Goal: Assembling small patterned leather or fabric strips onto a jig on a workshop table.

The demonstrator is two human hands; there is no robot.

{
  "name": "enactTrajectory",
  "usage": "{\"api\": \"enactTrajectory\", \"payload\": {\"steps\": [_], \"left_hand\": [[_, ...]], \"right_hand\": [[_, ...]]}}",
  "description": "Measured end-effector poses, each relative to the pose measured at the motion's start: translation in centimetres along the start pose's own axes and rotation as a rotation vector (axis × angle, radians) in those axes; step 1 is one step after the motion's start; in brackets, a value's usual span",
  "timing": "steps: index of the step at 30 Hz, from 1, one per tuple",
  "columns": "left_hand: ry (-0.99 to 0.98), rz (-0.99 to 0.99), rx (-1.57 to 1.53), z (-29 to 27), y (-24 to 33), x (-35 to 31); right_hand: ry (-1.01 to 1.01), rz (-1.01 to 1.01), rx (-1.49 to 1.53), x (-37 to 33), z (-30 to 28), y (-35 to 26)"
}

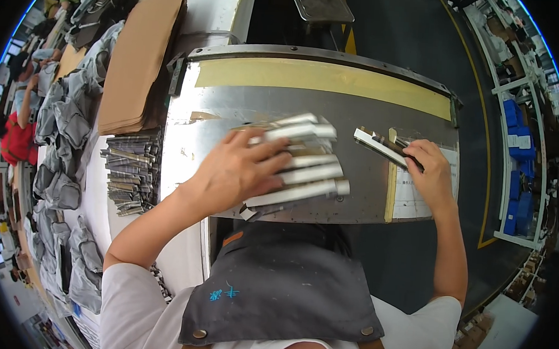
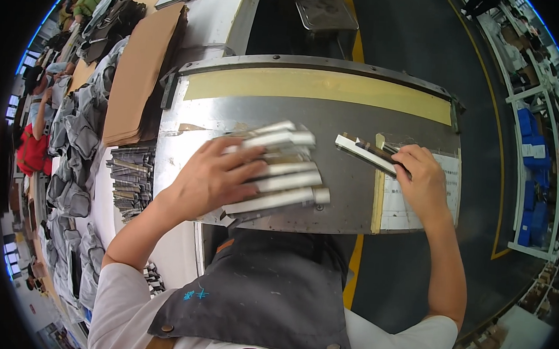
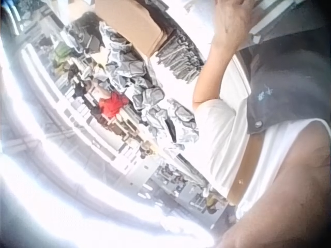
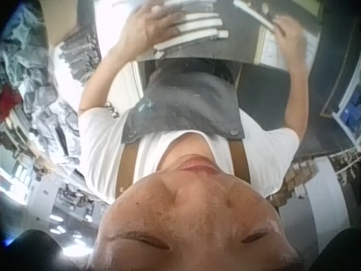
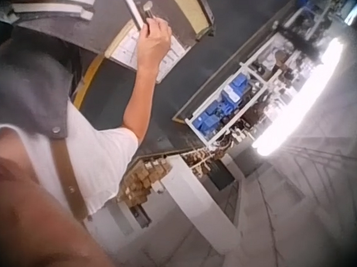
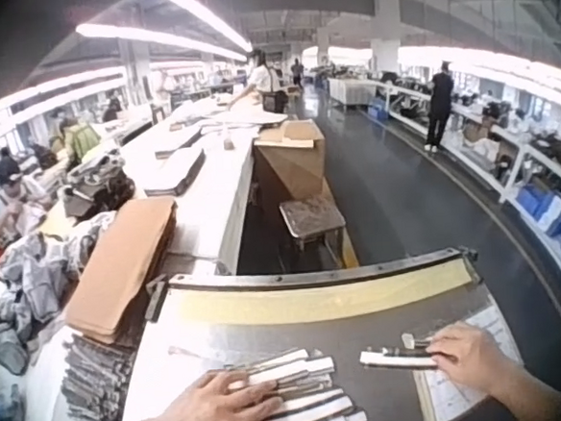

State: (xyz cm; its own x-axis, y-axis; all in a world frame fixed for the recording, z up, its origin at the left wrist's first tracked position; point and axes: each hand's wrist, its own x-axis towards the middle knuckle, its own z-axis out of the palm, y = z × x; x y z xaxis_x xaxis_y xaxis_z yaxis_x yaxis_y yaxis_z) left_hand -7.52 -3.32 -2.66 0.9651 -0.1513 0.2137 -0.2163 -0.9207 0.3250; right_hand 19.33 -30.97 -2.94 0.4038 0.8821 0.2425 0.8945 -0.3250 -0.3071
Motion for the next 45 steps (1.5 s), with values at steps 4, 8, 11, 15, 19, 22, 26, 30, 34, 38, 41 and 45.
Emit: {"api": "enactTrajectory", "payload": {"steps": [4,8,11,15,19,22,26,30,34,38,41,45], "left_hand": [[-0.009,-0.465,0.254,-0.8,0.6,-1.1],[-0.172,-0.854,-0.078,-2.0,1.0,0.5],[-0.099,-0.128,0.179,0.6,-2.0,-1.5],[0.038,-0.395,0.256,4.2,-0.5,-1.1],[0.261,-0.519,0.047,4.9,3.4,2.6],[0.284,-0.438,-0.023,3.7,2.3,3.2],[0.230,-0.356,0.061,4.3,1.2,1.7],[0.246,-0.439,0.184,4.8,3.1,1.4],[0.237,-0.429,0.333,5.4,3.5,1.5],[0.262,-0.398,0.294,5.7,3.0,1.4],[0.255,-0.392,0.284,5.5,3.1,1.4],[0.219,-0.406,0.262,4.5,3.4,2.6]], "right_hand": [[-0.163,0.125,-0.094,-0.3,-0.5,0.0],[-0.079,-0.020,-0.100,0.8,0.2,-2.7],[-0.295,-0.080,-0.126,0.0,1.6,-2.5],[-0.307,-0.158,-0.036,-1.2,1.5,-1.5],[-0.158,-0.175,0.014,0.5,1.2,-3.6],[-0.031,-0.162,0.221,3.7,3.0,-6.5],[-0.021,-0.191,0.324,7.1,6.7,-9.1],[-0.107,-0.193,0.316,8.9,7.6,-10.4],[-0.078,-0.209,0.402,9.8,8.0,-10.4],[-0.040,-0.181,0.451,10.7,7.7,-10.8],[-0.021,0.180,0.592,12.5,5.6,-10.1],[-0.050,0.116,0.539,15.5,5.6,-5.7]]}}
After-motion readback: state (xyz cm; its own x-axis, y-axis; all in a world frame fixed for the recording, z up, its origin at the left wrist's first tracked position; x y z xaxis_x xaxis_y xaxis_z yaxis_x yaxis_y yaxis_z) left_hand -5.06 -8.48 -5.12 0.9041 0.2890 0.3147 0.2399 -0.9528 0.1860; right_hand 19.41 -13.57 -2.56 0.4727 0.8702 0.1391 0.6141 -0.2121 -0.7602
